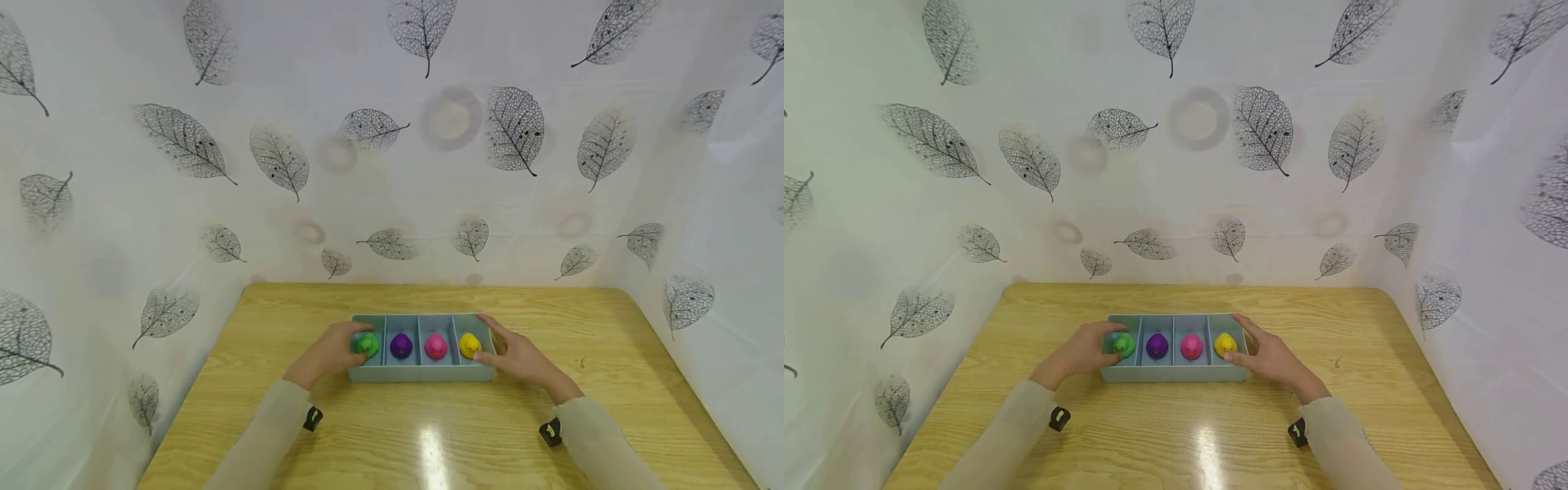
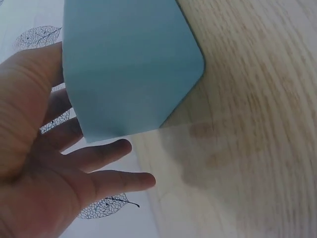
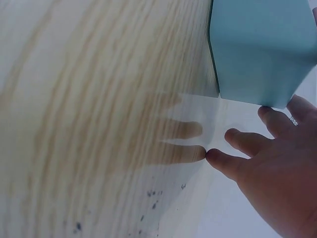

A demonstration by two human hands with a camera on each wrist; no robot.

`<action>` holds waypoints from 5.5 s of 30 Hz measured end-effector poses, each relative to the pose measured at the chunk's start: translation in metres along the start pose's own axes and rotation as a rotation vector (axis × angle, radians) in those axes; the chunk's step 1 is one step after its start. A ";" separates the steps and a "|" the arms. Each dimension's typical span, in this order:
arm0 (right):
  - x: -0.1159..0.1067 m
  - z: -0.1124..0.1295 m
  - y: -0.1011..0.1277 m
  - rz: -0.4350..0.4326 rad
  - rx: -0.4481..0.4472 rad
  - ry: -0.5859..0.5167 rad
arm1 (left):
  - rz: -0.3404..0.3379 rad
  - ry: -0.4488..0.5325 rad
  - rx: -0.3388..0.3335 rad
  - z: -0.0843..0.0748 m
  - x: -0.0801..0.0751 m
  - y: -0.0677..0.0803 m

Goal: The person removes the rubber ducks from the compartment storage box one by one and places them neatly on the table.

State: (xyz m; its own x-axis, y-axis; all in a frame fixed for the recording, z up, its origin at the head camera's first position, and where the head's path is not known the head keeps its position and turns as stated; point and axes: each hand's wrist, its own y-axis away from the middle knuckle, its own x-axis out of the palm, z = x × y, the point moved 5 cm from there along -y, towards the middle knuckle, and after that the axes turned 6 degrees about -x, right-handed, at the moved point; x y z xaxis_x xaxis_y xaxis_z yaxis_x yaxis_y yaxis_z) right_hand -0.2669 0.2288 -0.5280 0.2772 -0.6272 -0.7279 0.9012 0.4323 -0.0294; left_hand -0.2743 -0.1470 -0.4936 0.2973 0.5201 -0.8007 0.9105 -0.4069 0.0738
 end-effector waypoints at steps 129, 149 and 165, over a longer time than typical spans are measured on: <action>-0.002 0.002 -0.001 0.001 -0.020 -0.021 | -0.364 0.077 -0.047 0.077 -0.041 0.048; 0.002 0.001 0.000 0.001 -0.006 -0.031 | -0.306 0.033 -0.166 0.097 -0.022 0.063; 0.000 -0.002 0.000 -0.007 -0.013 -0.024 | -0.302 -0.011 -0.149 0.098 -0.021 0.057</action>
State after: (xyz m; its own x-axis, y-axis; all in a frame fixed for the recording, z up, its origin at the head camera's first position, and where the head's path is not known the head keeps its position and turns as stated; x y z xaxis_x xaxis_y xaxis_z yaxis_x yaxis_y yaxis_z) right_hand -0.2678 0.2298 -0.5294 0.2784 -0.6456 -0.7111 0.8989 0.4360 -0.0439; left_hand -0.2571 -0.2550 -0.5306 0.0049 0.5924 -0.8057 0.9893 -0.1206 -0.0826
